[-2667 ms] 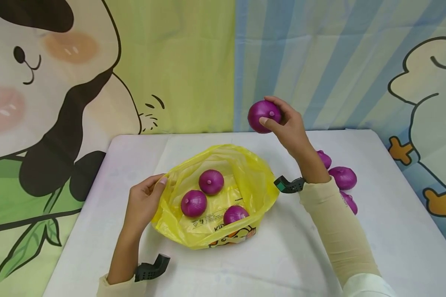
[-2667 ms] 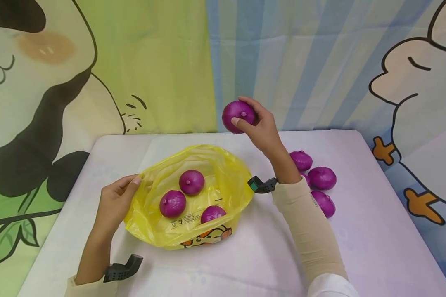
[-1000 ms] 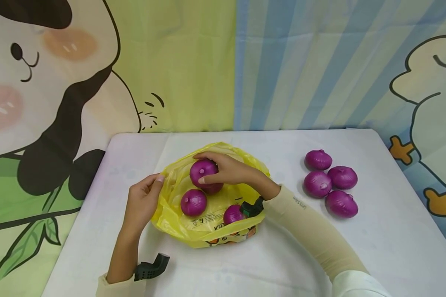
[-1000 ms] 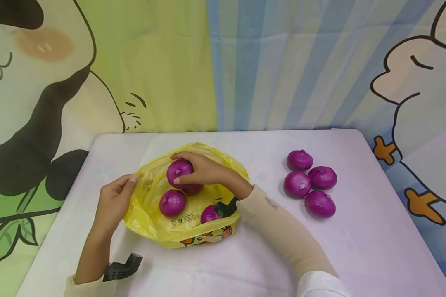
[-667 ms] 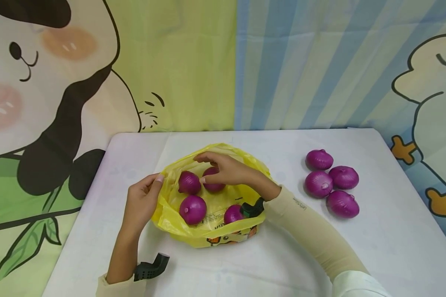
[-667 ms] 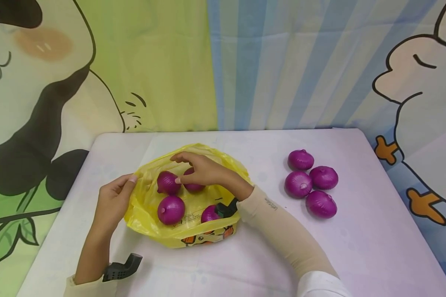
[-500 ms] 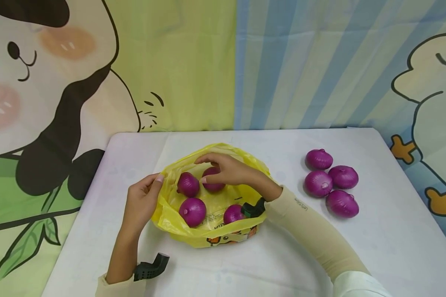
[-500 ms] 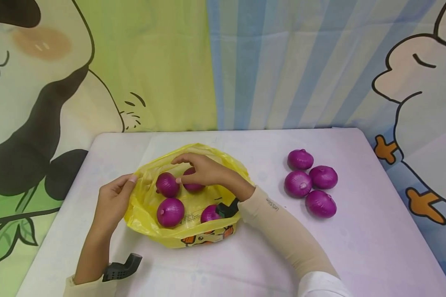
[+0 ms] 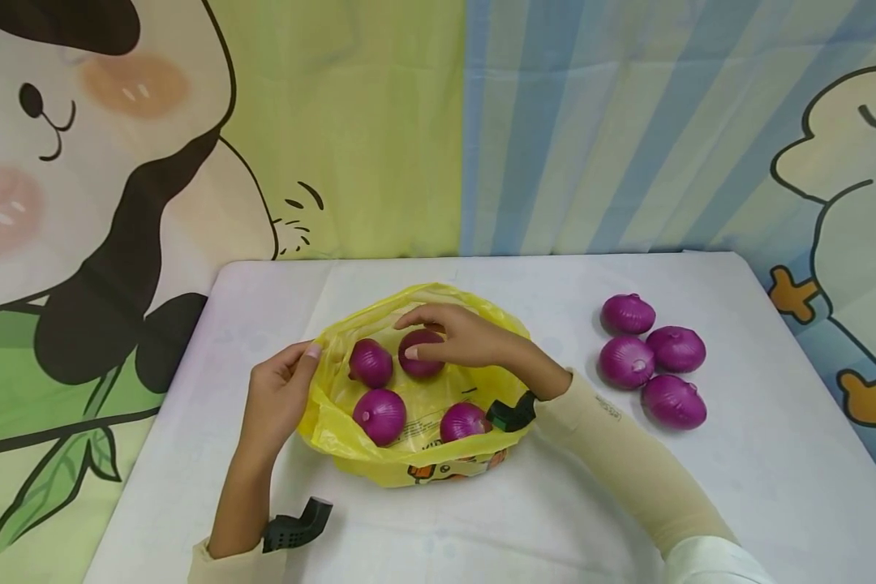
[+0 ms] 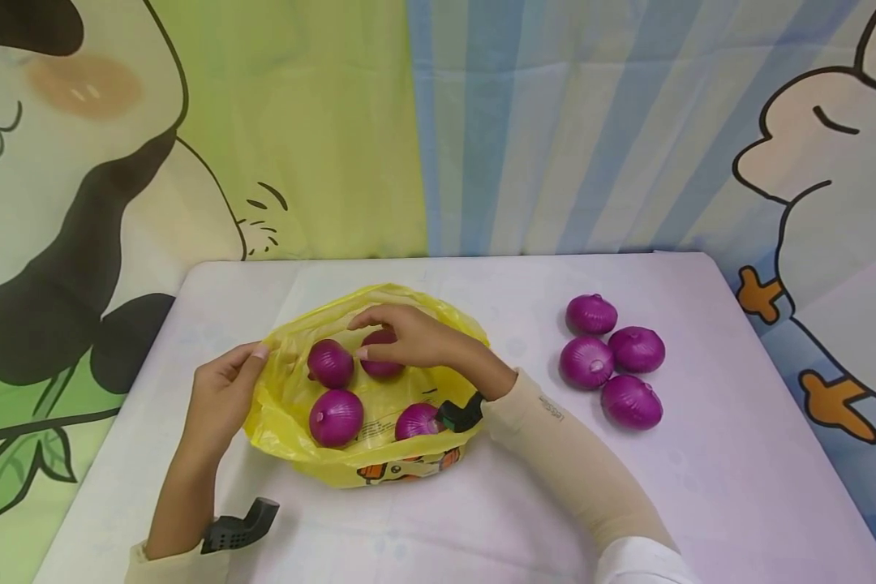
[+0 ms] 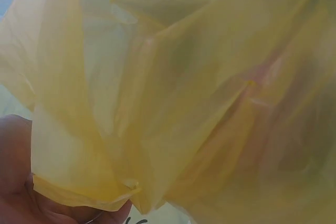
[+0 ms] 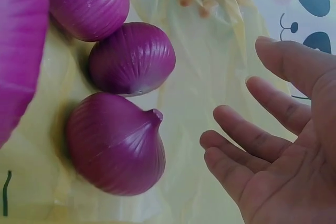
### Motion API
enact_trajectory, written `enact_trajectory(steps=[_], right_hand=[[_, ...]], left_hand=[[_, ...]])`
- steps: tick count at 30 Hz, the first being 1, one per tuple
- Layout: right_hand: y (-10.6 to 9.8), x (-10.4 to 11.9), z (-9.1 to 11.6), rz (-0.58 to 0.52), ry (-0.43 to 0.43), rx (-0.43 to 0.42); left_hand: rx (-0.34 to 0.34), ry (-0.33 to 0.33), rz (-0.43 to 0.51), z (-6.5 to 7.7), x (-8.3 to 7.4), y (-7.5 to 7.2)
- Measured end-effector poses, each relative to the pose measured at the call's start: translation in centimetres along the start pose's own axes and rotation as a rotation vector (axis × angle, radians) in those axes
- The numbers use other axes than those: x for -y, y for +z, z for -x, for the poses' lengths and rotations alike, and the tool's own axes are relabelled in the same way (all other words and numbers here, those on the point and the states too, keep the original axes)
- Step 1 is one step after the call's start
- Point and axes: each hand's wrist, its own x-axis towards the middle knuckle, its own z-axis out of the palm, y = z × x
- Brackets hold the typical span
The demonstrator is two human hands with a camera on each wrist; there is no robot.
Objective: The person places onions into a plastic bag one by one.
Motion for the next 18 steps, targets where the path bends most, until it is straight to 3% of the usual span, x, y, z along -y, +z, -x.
enact_trajectory(steps=[12, 18], right_hand=[[-1.6, 0.8, 3.2, -0.003, 0.001, 0.022], [-2.5, 0.5, 5.0, -0.002, 0.019, -0.032]], left_hand=[[0.002, -0.015, 0.008, 0.1, 0.1, 0.0], [0.006, -0.005, 0.015, 0.0, 0.1, 0.0]])
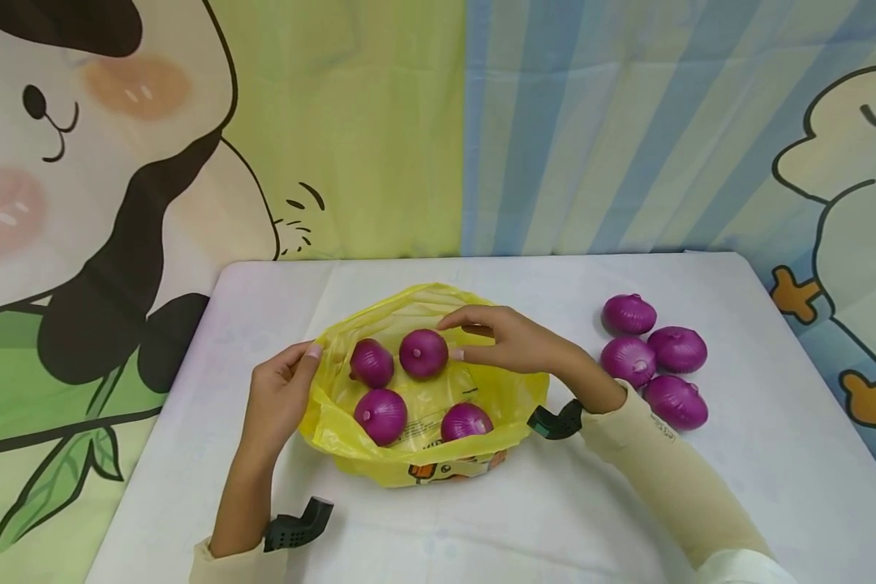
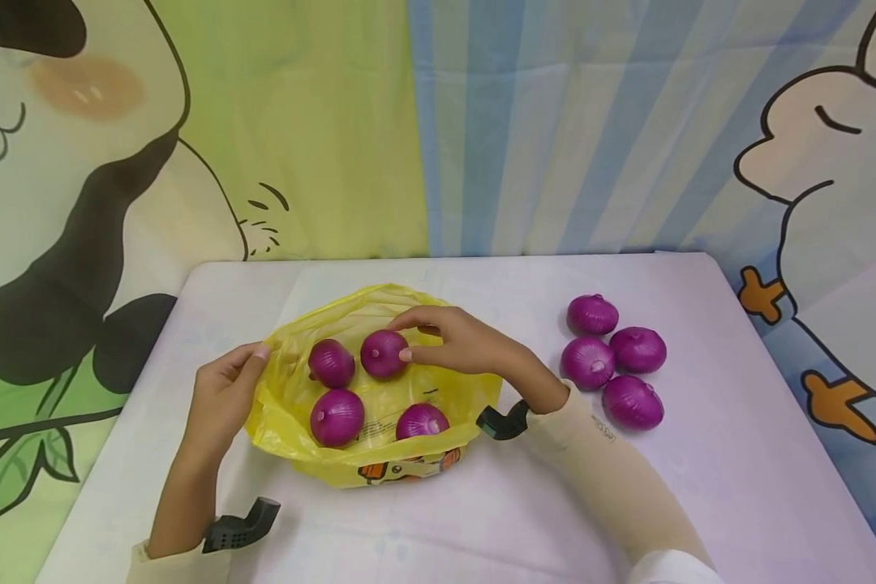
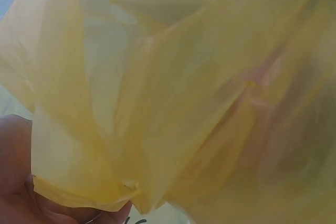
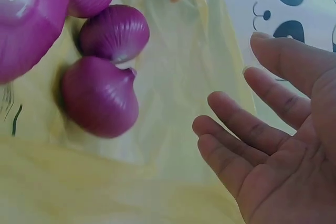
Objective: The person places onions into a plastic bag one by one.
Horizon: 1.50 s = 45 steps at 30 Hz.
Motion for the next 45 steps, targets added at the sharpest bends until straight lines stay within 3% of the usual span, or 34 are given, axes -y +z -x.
enact_trajectory(steps=[16, 28, 35, 40, 45], right_hand=[[-2.2, -0.9, 5.8, -0.022, 0.065, -0.168], [-3.9, -2.3, 11.3, 0.035, 0.124, -0.282], [-5.0, -3.1, 15.4, -0.009, 0.090, -0.438], [-5.4, -4.0, 18.4, 0.080, 0.159, -0.535], [-5.2, -4.5, 20.8, 0.132, 0.263, -0.624]], left_hand=[[-0.009, -0.008, -0.008, 0.1, -0.2, -0.1], [-0.013, -0.018, -0.028, 0.1, -0.2, -0.1], [-0.017, -0.026, -0.035, 0.0, -0.2, 0.0], [-0.020, -0.041, -0.035, 0.1, -0.2, -0.1], [-0.014, -0.015, -0.029, 0.1, -0.1, -0.1]])
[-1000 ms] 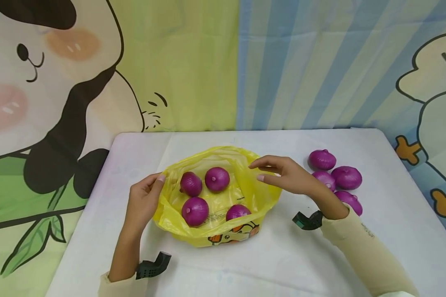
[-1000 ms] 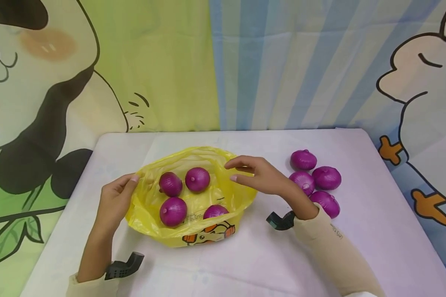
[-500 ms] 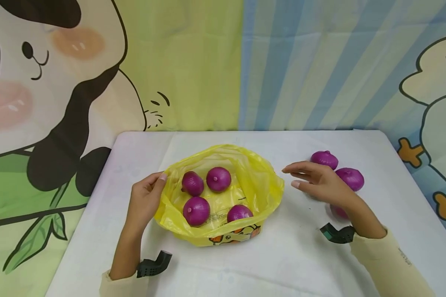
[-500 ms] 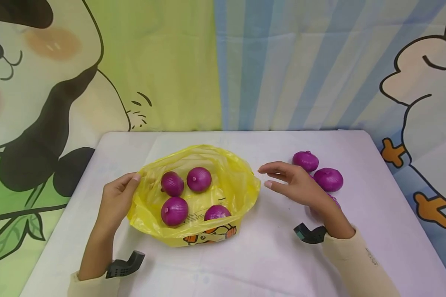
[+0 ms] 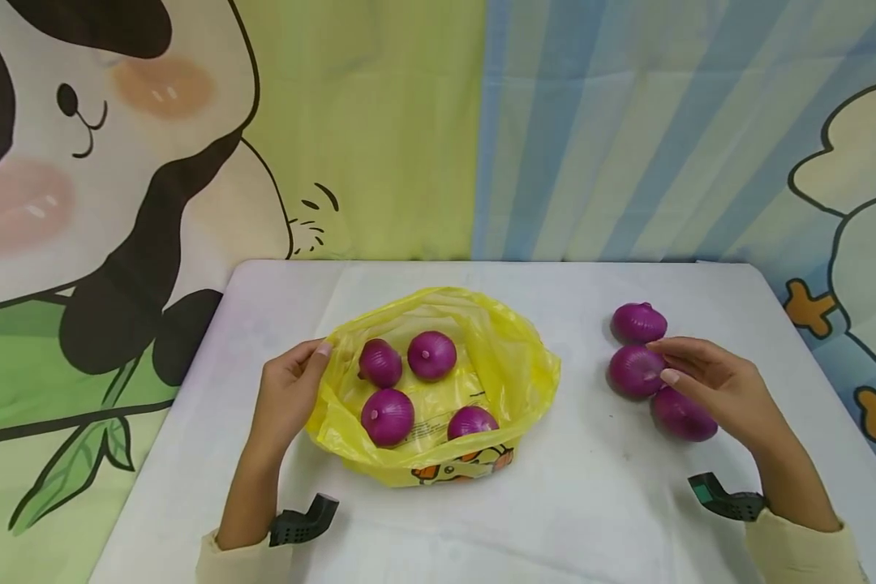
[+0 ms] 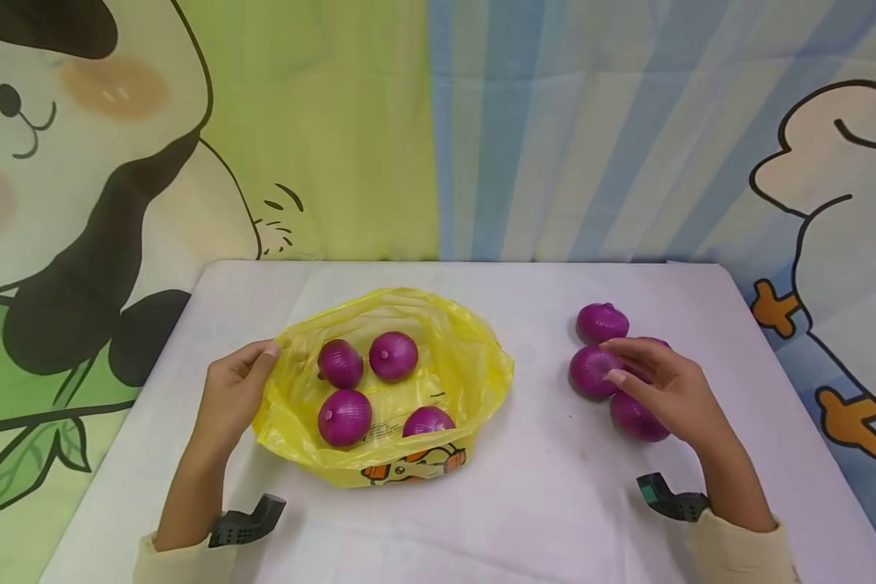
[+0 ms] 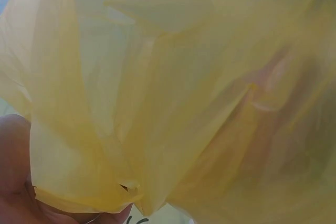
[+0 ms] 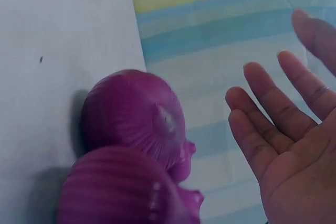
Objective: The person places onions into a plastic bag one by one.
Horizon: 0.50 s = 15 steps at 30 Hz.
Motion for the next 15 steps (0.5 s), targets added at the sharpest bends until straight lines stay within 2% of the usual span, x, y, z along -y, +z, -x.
enact_trajectory(steps=[3, 9, 12, 15], right_hand=[[-0.2, -0.9, 1.0, 0.037, 0.039, -0.057], [-0.2, -2.8, 2.0, 0.074, 0.066, -0.142], [-0.1, -3.6, 2.6, 0.082, 0.100, -0.139], [0.1, -4.4, 3.0, 0.108, 0.122, -0.086]], left_hand=[[0.004, 0.013, 0.004, -0.1, 0.1, 0.0], [-0.008, 0.009, 0.002, 0.0, 0.1, 0.0], [-0.009, 0.008, 0.003, 0.0, 0.1, 0.0], [-0.007, 0.011, 0.003, 0.0, 0.1, 0.0]])
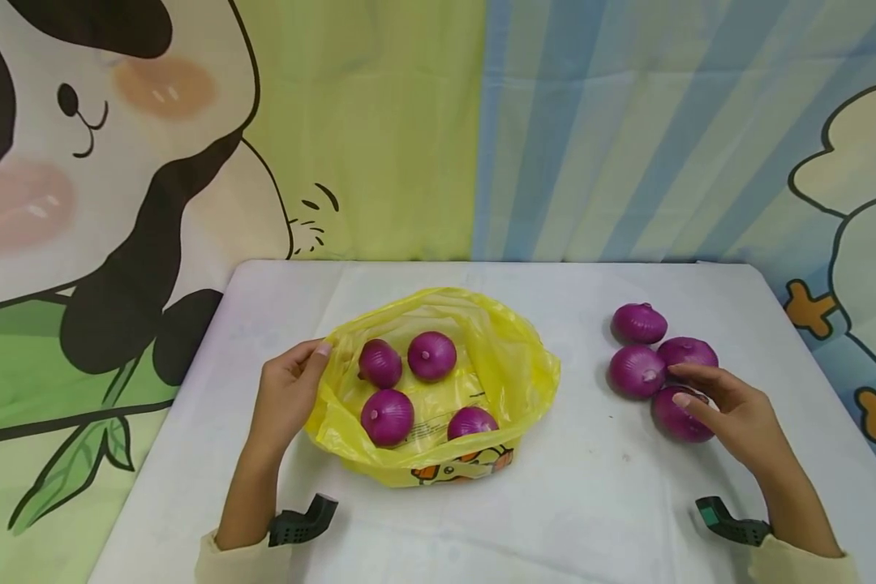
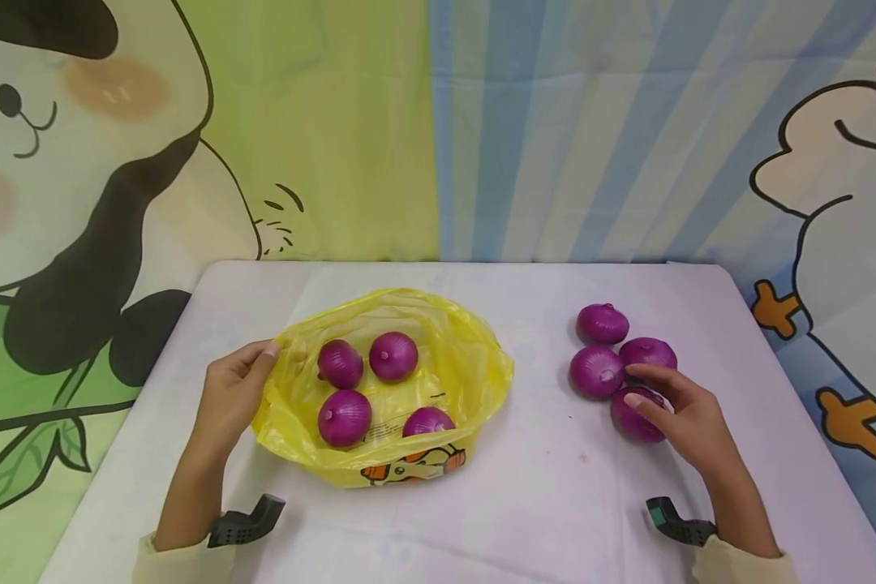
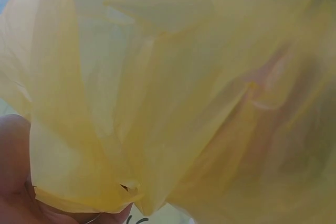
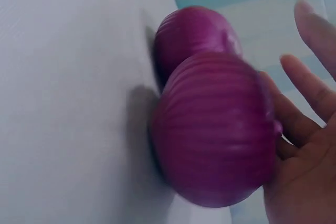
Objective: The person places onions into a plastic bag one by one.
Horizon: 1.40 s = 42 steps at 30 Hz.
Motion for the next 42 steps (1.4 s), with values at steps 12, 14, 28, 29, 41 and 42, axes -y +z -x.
enact_trajectory(steps=[12, 14, 28, 29, 41, 42], right_hand=[[0.7, -1.5, 0.6, 0.119, 0.087, 0.221], [0.8, -1.7, 0.6, 0.131, 0.066, 0.210], [0.2, 0.4, -0.9, 0.076, -0.062, 0.170], [0.1, 0.7, -1.1, 0.074, -0.073, 0.173], [0.2, 2.3, -2.3, 0.031, -0.128, 0.165], [0.3, 2.3, -2.3, 0.026, -0.131, 0.165]], left_hand=[[0.010, 0.009, -0.015, -0.1, -0.2, 0.0], [0.008, 0.006, -0.021, -0.1, -0.2, -0.1], [0.009, -0.026, -0.025, -0.1, -0.1, 0.0], [0.009, -0.027, -0.021, -0.1, -0.1, 0.0], [0.014, -0.012, -0.009, 0.1, -0.1, 0.2], [0.014, -0.011, -0.008, 0.1, -0.1, 0.2]])
